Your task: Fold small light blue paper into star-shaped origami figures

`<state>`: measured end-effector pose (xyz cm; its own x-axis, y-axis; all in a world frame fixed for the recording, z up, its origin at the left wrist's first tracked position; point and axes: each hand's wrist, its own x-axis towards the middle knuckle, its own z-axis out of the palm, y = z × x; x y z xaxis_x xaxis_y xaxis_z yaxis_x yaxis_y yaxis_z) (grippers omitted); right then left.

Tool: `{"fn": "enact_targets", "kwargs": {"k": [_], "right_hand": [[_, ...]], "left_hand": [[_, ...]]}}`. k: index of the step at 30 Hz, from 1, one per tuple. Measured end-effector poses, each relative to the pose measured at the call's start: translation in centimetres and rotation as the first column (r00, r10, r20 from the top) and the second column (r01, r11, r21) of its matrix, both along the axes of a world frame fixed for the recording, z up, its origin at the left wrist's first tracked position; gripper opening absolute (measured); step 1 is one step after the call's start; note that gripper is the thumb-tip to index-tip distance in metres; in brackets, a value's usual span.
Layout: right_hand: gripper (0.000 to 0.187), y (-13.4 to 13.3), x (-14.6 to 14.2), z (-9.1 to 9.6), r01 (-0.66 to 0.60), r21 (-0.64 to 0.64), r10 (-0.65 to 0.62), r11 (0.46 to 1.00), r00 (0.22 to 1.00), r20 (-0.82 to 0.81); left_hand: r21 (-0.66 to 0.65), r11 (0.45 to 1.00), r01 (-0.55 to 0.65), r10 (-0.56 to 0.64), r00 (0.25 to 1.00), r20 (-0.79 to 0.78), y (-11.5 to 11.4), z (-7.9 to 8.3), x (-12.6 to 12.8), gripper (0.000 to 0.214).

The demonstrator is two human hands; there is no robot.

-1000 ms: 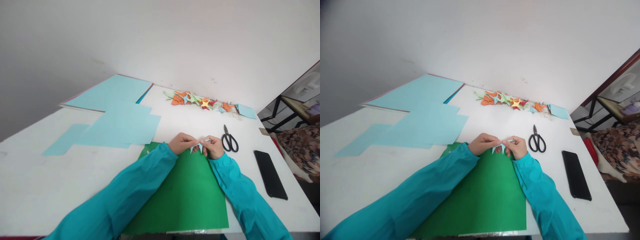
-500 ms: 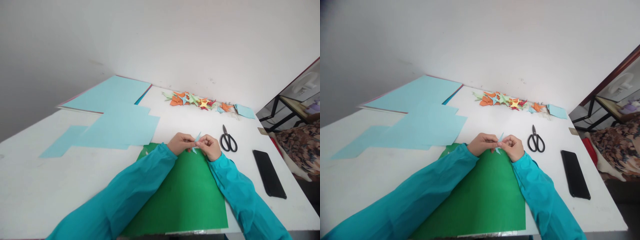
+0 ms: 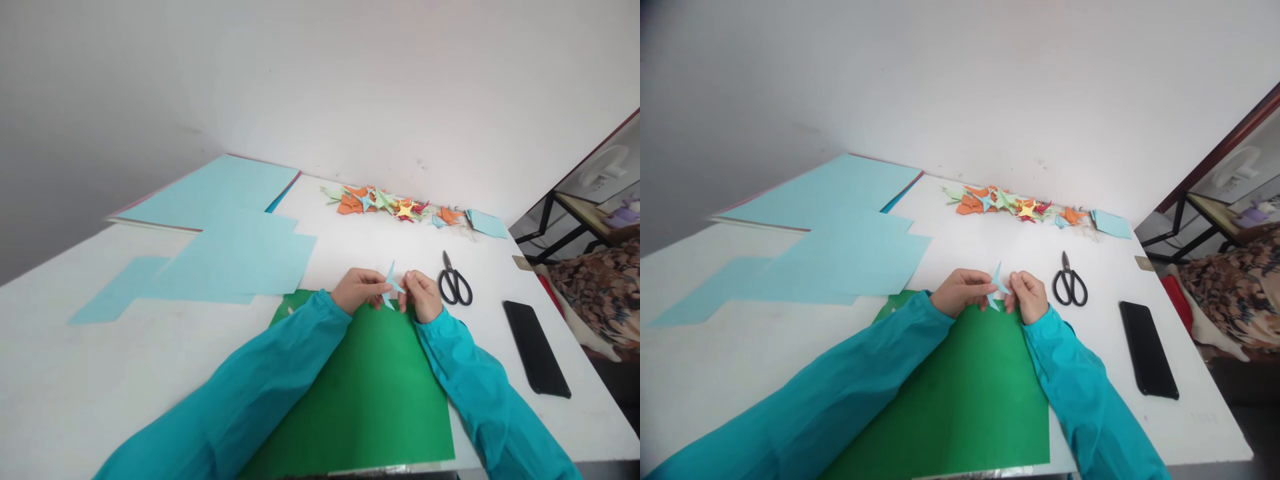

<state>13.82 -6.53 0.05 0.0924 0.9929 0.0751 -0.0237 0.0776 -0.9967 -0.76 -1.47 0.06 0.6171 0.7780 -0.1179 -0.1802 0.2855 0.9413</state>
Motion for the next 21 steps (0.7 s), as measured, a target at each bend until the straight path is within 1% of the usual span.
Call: {"fn": "enact_targets", "kwargs": {"k": [3,5,7,8,10,14,18,21], "right_hand": [[0.032,-0.13,-0.03,-0.04,-0.03,0.0,0.03,1.0,0.999,0.038],[0.029,-0.27,-0.17,-0.1,-0.028,0.003,0.028,1.0,0.996,0.082],[0.029,-0.36,-0.33,-0.15,-0.012,0.006,0.011,1.0,0.994,0.108],[0.029,-0.37,-0.39,-0.17,-0.007,0.006,0.006,1.0,0.993,0.116],[0.028,-0.36,-0.48,-0.2,0.005,0.011,-0.006,1.0,0.993,0.115],[0.027,-0.37,-0.61,-0.17,0.025,0.019,-0.027,1.0,0.996,0.085],[0.028,-0.48,-0.66,0.2,0.032,-0.033,-0.032,0.999,0.999,0.008],[0.028,-0.43,-0.57,0.42,0.042,-0.095,-0.047,0.995,0.998,-0.047]], "left_hand": [[0.023,0.998,-0.056,0.055,0.998,0.042,0.24,-0.12,0.01,0.03],[0.086,0.992,-0.093,0.088,0.994,0.057,0.31,-0.1,0.04,0.037],[0.178,0.974,-0.137,0.13,0.99,0.052,0.29,-0.11,0.09,0.043],[0.22,0.964,-0.146,0.141,0.989,0.038,0.26,-0.14,0.13,0.044],[0.268,0.956,-0.12,0.124,0.992,0.004,0.18,-0.28,0.2,0.044],[0.244,0.969,-0.043,0.053,0.998,-0.034,0.12,-0.42,0.25,0.044],[0.18,0.983,-0.019,0.025,0.999,-0.029,0.28,-0.04,0.05,0.034],[0.178,0.983,-0.041,0.048,0.998,-0.035,0.48,0.15,-0.14,0.032]]}}
